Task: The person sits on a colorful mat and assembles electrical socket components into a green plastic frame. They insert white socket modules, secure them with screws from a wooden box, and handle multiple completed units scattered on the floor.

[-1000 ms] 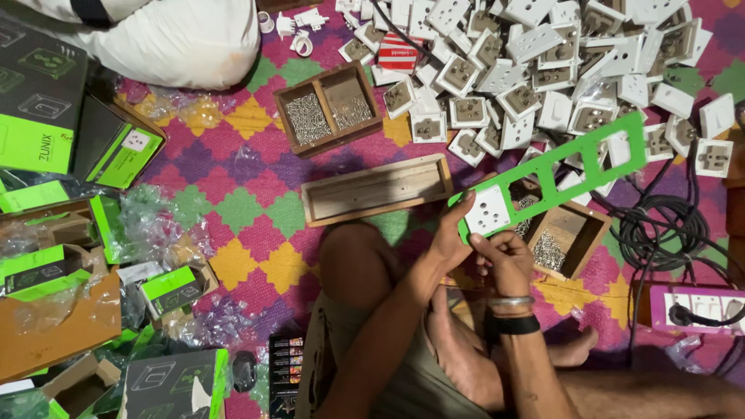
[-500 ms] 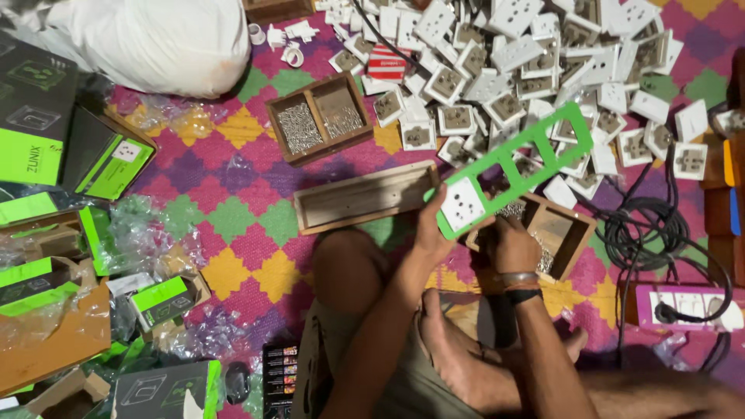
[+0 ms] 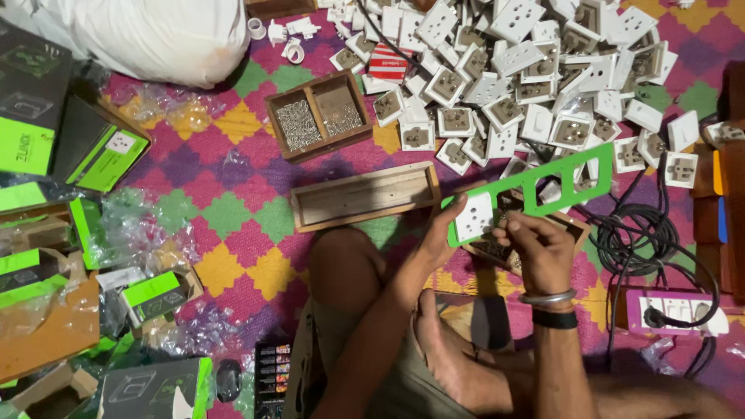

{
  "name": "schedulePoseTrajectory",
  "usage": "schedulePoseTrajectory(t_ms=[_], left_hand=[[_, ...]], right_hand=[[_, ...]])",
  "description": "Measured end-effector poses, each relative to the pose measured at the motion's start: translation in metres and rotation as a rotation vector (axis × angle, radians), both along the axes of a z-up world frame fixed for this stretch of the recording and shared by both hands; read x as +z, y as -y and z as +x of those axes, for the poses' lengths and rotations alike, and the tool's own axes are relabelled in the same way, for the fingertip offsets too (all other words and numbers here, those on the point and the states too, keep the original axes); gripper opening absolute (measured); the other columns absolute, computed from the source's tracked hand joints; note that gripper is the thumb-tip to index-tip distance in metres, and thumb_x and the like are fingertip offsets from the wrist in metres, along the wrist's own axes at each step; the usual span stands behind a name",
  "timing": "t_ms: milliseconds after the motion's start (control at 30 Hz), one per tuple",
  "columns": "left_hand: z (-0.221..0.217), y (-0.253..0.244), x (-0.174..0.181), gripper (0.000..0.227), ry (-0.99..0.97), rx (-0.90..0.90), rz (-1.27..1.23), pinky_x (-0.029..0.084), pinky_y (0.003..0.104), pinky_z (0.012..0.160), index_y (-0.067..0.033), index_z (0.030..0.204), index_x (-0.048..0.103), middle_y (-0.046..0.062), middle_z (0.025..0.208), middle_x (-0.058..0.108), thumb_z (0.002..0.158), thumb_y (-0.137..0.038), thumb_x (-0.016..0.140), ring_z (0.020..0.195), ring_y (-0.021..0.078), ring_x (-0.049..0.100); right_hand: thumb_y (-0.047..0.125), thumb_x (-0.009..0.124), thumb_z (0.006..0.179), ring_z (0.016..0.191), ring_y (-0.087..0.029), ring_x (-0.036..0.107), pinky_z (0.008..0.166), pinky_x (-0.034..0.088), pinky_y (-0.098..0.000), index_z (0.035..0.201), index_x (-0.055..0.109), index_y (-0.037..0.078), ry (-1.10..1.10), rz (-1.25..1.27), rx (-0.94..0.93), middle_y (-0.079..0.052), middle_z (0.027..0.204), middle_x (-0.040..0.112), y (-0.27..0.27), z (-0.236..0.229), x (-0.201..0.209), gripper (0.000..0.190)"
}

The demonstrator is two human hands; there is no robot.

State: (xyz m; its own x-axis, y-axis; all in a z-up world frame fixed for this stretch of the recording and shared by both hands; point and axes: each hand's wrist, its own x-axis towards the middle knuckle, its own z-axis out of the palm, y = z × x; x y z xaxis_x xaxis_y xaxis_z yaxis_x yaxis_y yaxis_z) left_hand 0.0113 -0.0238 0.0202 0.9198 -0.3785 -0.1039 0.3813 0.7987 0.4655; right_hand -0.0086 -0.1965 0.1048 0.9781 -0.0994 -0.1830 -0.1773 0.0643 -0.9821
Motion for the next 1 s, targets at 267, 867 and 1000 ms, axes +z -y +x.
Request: schedulePoseTrajectory(t_ms=[267,867,1000], left_hand=[[0.001,-0.002,0.010,0.063,0.022,-0.066,0.085,0.055,0.035,0.080,-0.0103,0.160,0.045,0.010,0.121,0.068,0.110,-0.047,0.050,0.103,0.0210,0.067],[-0.010,0.007,0.001,0.063,-0.031,-0.032,-0.011,0.051,0.039,0.100,-0.0061,0.162,0.043,0.012,0.134,0.064,0.112,-0.043,0.052,0.118,0.0234,0.062],[0.015,-0.011,0.006,0.068,-0.061,0.041,-0.168,0.051,0.060,0.102,-0.0089,0.155,0.041,0.017,0.137,0.062,0.105,-0.054,0.046,0.125,0.0371,0.060]], right_hand=[[0.002,0.075,0.096,0.066,-0.007,0.051,0.055,0.038,-0.0210,0.112,0.075,-0.008,0.031,-0.156,0.108,-0.005,0.087,0.068,-0.006,0.029,0.004,0.019],[0.010,0.081,0.092,0.060,-0.005,0.048,0.053,0.039,-0.0223,0.083,0.063,0.002,0.074,-0.236,-0.112,0.003,0.075,0.060,-0.016,0.011,-0.030,0.023],[0.019,0.075,0.101,0.064,-0.015,0.057,0.058,0.044,-0.0307,0.092,0.068,0.003,0.242,-0.577,-0.226,-0.005,0.080,0.064,-0.005,-0.002,-0.044,0.019]])
